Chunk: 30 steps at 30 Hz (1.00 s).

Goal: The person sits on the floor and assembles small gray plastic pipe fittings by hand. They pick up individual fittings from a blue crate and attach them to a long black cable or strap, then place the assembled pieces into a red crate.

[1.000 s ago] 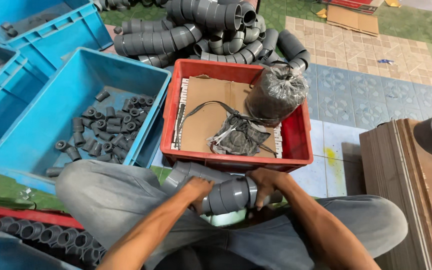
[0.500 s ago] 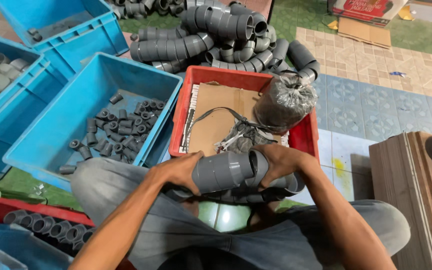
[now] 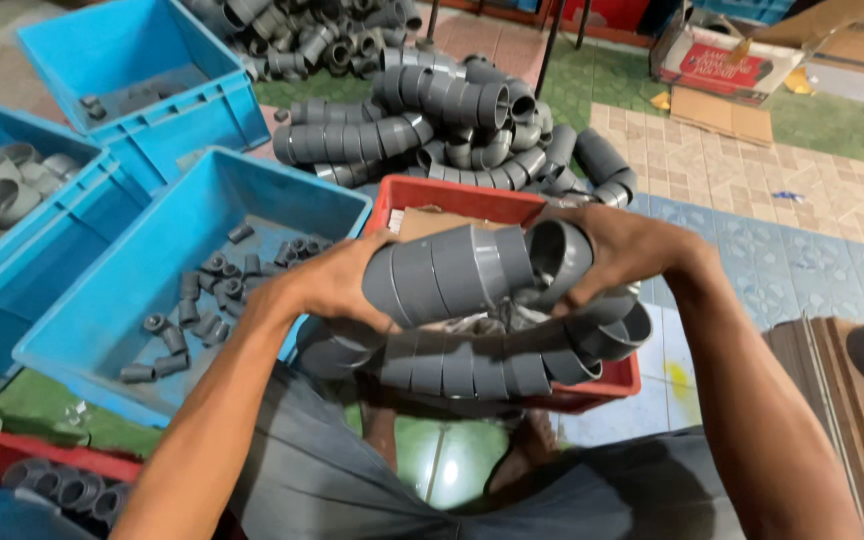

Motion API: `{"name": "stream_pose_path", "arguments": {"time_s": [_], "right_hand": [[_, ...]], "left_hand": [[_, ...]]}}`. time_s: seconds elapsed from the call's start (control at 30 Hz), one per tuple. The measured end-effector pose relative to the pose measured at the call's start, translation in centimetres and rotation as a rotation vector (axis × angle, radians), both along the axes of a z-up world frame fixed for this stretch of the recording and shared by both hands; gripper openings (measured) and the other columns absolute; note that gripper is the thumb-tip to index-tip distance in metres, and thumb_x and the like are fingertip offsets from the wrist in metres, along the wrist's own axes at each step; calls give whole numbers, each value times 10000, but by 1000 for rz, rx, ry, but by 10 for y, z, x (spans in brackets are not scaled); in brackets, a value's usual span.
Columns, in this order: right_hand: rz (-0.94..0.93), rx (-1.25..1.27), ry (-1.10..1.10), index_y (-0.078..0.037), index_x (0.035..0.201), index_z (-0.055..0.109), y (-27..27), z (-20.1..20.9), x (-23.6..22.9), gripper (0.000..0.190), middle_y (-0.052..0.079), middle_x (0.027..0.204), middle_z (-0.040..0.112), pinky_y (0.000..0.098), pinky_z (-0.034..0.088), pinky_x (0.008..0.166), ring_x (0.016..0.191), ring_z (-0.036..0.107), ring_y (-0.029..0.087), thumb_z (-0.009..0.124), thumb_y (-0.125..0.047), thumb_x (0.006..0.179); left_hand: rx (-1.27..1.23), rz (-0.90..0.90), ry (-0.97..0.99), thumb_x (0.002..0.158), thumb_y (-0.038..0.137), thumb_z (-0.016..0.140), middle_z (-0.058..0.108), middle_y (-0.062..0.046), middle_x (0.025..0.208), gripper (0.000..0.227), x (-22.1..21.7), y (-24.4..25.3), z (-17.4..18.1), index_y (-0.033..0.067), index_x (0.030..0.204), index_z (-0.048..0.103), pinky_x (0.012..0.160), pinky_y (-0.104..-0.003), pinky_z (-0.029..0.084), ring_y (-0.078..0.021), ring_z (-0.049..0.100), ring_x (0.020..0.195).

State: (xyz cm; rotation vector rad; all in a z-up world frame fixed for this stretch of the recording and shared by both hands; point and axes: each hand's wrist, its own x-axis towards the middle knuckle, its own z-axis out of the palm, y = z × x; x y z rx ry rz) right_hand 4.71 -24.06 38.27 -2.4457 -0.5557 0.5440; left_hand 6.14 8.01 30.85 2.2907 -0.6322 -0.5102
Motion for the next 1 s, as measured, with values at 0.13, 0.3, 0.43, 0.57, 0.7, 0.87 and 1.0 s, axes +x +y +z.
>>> {"name": "stream_pose_path", "arguments": {"time_s": [0.13, 0.3, 0.43, 0.57, 0.7, 0.87, 1.0], "right_hand": [[-61, -30, -71, -43, 1158, 680, -10, 19, 53, 872, 211, 1045, 745, 470, 529, 914, 1055, 692, 377, 983, -335, 394], [-112, -57, -238, -92, 1213, 658, -17, 31, 128, 890, 167, 1095, 720, 481, 508, 945, 1094, 661, 360, 972, -344, 420], [-132, -62, -340, -92, 1268, 615, -31, 23, 199, 958, 219, 1135, 686, 541, 484, 967, 1139, 612, 435, 957, -400, 428], [-172, -25, -405, -88, 1337, 544, -56, -11, 284, 1056, 241, 1213, 648, 551, 457, 1040, 1194, 571, 447, 962, -401, 420], [-190, -67, -361, -174, 1387, 499, -75, -60, 346, 1193, 180, 1239, 661, 511, 455, 1083, 1215, 583, 387, 980, -515, 351], [-209, -46, -325, -99, 1381, 484, -76, -98, 372, 1179, 238, 1226, 651, 543, 463, 1070, 1191, 589, 430, 974, -471, 375], [-219, -26, -314, -102, 1370, 480, -91, -145, 407, 1196, 220, 1235, 649, 534, 478, 1060, 1188, 592, 426, 957, -503, 348]], "left_hand": [[-14, 2, -136, 426, 387, 954, 631, -247, 1250, 1064, 56, 3, 13, 136, 1347, 481, 1005, -551, 463, -469, 562, 1201], [-64, 65, -255, 485, 339, 940, 585, -271, 1308, 1078, 119, -7, 45, 98, 1400, 425, 1018, -612, 440, -492, 530, 1237], [-75, 99, -352, 416, 335, 988, 628, -163, 1276, 1101, 211, -13, 24, 145, 1360, 454, 989, -512, 494, -391, 583, 1212], [-133, 86, -459, 428, 223, 986, 560, -251, 1341, 1118, 284, -31, 12, 34, 1379, 430, 1087, -529, 424, -430, 514, 1280], [-110, 79, -422, 413, 199, 1003, 537, -261, 1368, 1190, 341, -43, -28, 17, 1418, 393, 1113, -525, 407, -422, 486, 1316], [-66, 87, -340, 460, 194, 994, 547, -253, 1365, 1150, 369, -59, -61, 18, 1420, 386, 1118, -506, 416, -409, 498, 1314], [17, 74, -299, 464, 274, 984, 573, -197, 1349, 1125, 389, -66, -79, 68, 1403, 398, 1094, -483, 450, -362, 525, 1297]]}}
